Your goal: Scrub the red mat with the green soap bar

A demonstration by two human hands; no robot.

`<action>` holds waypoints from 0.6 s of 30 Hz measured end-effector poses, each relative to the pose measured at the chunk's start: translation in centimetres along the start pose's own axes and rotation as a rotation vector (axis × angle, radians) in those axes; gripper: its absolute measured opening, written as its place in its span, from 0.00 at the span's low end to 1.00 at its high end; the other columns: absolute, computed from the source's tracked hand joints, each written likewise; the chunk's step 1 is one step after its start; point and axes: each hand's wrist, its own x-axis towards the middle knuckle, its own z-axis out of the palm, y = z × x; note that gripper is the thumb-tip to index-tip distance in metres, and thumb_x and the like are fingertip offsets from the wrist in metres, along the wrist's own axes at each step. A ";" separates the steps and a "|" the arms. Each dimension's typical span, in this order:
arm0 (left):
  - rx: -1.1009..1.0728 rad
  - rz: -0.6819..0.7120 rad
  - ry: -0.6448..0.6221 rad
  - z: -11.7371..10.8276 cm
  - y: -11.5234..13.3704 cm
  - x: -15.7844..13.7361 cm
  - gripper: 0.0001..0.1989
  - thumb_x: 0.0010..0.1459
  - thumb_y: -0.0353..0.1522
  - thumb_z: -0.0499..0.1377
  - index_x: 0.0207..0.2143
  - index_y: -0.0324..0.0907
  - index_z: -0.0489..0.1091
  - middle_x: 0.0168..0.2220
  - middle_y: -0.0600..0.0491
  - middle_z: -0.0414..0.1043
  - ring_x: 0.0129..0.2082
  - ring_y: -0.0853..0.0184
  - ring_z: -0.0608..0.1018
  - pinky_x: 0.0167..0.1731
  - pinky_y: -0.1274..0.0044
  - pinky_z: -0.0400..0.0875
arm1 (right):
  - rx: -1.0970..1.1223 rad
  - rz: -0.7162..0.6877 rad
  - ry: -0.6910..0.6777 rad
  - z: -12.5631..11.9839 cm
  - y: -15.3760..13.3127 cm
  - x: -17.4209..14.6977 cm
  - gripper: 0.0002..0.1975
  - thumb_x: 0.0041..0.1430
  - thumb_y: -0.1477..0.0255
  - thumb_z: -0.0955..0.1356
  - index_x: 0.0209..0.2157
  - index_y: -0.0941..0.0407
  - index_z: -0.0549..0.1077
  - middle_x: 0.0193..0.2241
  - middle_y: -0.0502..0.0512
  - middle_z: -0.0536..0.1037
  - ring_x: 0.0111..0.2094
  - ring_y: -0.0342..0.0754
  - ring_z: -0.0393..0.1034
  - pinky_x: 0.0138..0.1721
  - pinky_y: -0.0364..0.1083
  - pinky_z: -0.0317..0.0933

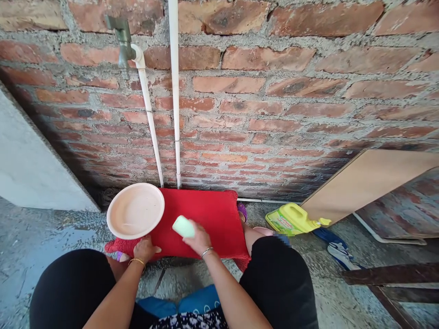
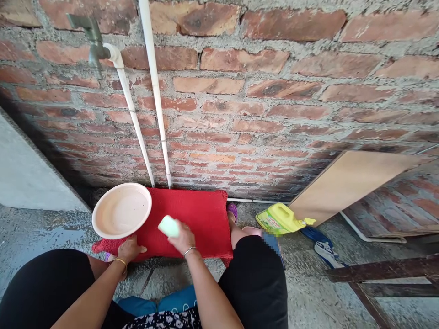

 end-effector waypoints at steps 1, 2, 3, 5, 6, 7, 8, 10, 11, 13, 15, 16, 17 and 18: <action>-0.001 0.000 0.001 0.0 0.0 0.0 0.26 0.51 0.42 0.60 0.50 0.41 0.64 0.51 0.40 0.73 0.52 0.54 0.75 0.46 0.69 0.68 | 0.065 0.083 0.087 -1.4 0.7 0.4 0.30 0.50 0.61 0.72 0.54 0.51 0.67 0.48 0.54 0.76 0.47 0.51 0.71 0.47 0.49 0.65; -0.004 0.001 0.003 -0.1 0.0 -0.1 0.26 0.51 0.42 0.60 0.50 0.41 0.64 0.51 0.40 0.73 0.52 0.54 0.75 0.46 0.68 0.68 | 0.146 0.202 0.197 -2.9 1.5 0.8 0.31 0.48 0.60 0.72 0.54 0.53 0.66 0.46 0.55 0.77 0.44 0.52 0.73 0.44 0.48 0.66; -0.008 0.001 0.005 -0.1 0.0 -0.1 0.26 0.50 0.42 0.60 0.50 0.41 0.64 0.51 0.40 0.73 0.52 0.54 0.75 0.46 0.68 0.69 | 0.228 0.343 0.320 -4.4 2.3 1.2 0.31 0.49 0.59 0.70 0.54 0.56 0.67 0.43 0.57 0.78 0.41 0.52 0.74 0.41 0.48 0.67; -0.013 -0.002 0.007 -0.1 0.0 -0.1 0.27 0.50 0.42 0.60 0.51 0.40 0.64 0.51 0.40 0.73 0.52 0.53 0.75 0.46 0.68 0.69 | 0.300 0.583 0.508 -6.6 3.4 1.7 0.31 0.50 0.55 0.68 0.51 0.61 0.68 0.42 0.63 0.79 0.39 0.55 0.75 0.37 0.48 0.66; -0.014 -0.003 0.007 -0.1 0.0 0.0 0.28 0.50 0.42 0.60 0.52 0.40 0.63 0.51 0.40 0.73 0.52 0.53 0.75 0.46 0.68 0.69 | 0.307 0.632 0.542 -7.0 3.6 1.7 0.31 0.50 0.55 0.67 0.49 0.62 0.69 0.42 0.65 0.79 0.39 0.56 0.75 0.36 0.48 0.66; -0.014 -0.005 0.005 0.0 0.0 0.0 0.28 0.50 0.42 0.60 0.52 0.40 0.63 0.51 0.40 0.73 0.52 0.54 0.75 0.47 0.68 0.68 | 0.299 0.622 0.526 -6.9 3.4 1.6 0.31 0.50 0.55 0.67 0.49 0.63 0.69 0.42 0.65 0.78 0.39 0.56 0.75 0.36 0.48 0.66; -0.014 -0.006 0.004 0.0 0.0 0.0 0.28 0.50 0.42 0.60 0.52 0.40 0.63 0.51 0.40 0.73 0.52 0.54 0.75 0.47 0.68 0.68 | 0.278 0.558 0.467 -6.1 2.9 1.2 0.31 0.50 0.56 0.68 0.50 0.62 0.68 0.43 0.64 0.78 0.40 0.55 0.74 0.38 0.48 0.66; -0.011 -0.006 0.006 0.1 -0.1 0.1 0.29 0.49 0.42 0.60 0.53 0.41 0.63 0.52 0.41 0.73 0.53 0.55 0.74 0.48 0.69 0.68 | 0.199 0.316 0.263 -3.2 1.0 0.0 0.32 0.47 0.59 0.70 0.54 0.57 0.66 0.46 0.59 0.78 0.43 0.53 0.73 0.42 0.47 0.65; -0.011 -0.006 0.009 0.1 -0.1 0.1 0.29 0.49 0.42 0.61 0.53 0.41 0.63 0.52 0.42 0.72 0.53 0.55 0.74 0.48 0.69 0.68 | 0.133 0.173 0.137 -1.5 -0.2 -0.7 0.34 0.45 0.60 0.71 0.55 0.53 0.66 0.48 0.56 0.77 0.45 0.52 0.72 0.44 0.47 0.64; -0.020 -0.011 0.011 0.1 -0.1 0.2 0.29 0.49 0.43 0.61 0.52 0.41 0.63 0.53 0.42 0.72 0.53 0.55 0.74 0.48 0.70 0.68 | -0.016 -0.100 -0.122 1.7 -2.3 -2.0 0.38 0.39 0.65 0.74 0.56 0.48 0.66 0.51 0.54 0.75 0.49 0.53 0.70 0.48 0.48 0.62; -0.028 -0.019 0.006 0.2 -0.1 0.2 0.29 0.48 0.43 0.61 0.52 0.41 0.63 0.54 0.41 0.71 0.54 0.55 0.74 0.47 0.70 0.68 | -0.113 -0.247 -0.279 3.4 -3.3 -2.6 0.42 0.35 0.67 0.76 0.56 0.48 0.66 0.52 0.54 0.74 0.51 0.54 0.68 0.50 0.49 0.61; -0.028 -0.018 0.004 0.2 -0.2 0.3 0.29 0.49 0.43 0.61 0.51 0.41 0.64 0.54 0.41 0.71 0.53 0.55 0.74 0.47 0.70 0.68 | -0.121 -0.248 -0.284 3.4 -3.1 -2.6 0.42 0.35 0.67 0.76 0.57 0.48 0.66 0.52 0.55 0.74 0.51 0.55 0.68 0.51 0.49 0.61; -0.025 -0.016 0.005 0.2 -0.2 0.3 0.28 0.49 0.43 0.61 0.51 0.41 0.64 0.53 0.41 0.72 0.53 0.55 0.74 0.46 0.70 0.68 | -0.096 -0.203 -0.238 2.8 -2.6 -2.2 0.42 0.36 0.67 0.76 0.57 0.49 0.66 0.52 0.56 0.74 0.51 0.55 0.69 0.51 0.49 0.61; -0.020 -0.012 0.007 0.2 -0.2 0.4 0.28 0.49 0.43 0.61 0.51 0.41 0.64 0.52 0.41 0.72 0.53 0.55 0.74 0.46 0.70 0.68 | -0.043 -0.122 -0.156 1.8 -1.6 -1.7 0.40 0.37 0.66 0.75 0.56 0.49 0.66 0.51 0.56 0.74 0.50 0.54 0.70 0.50 0.49 0.62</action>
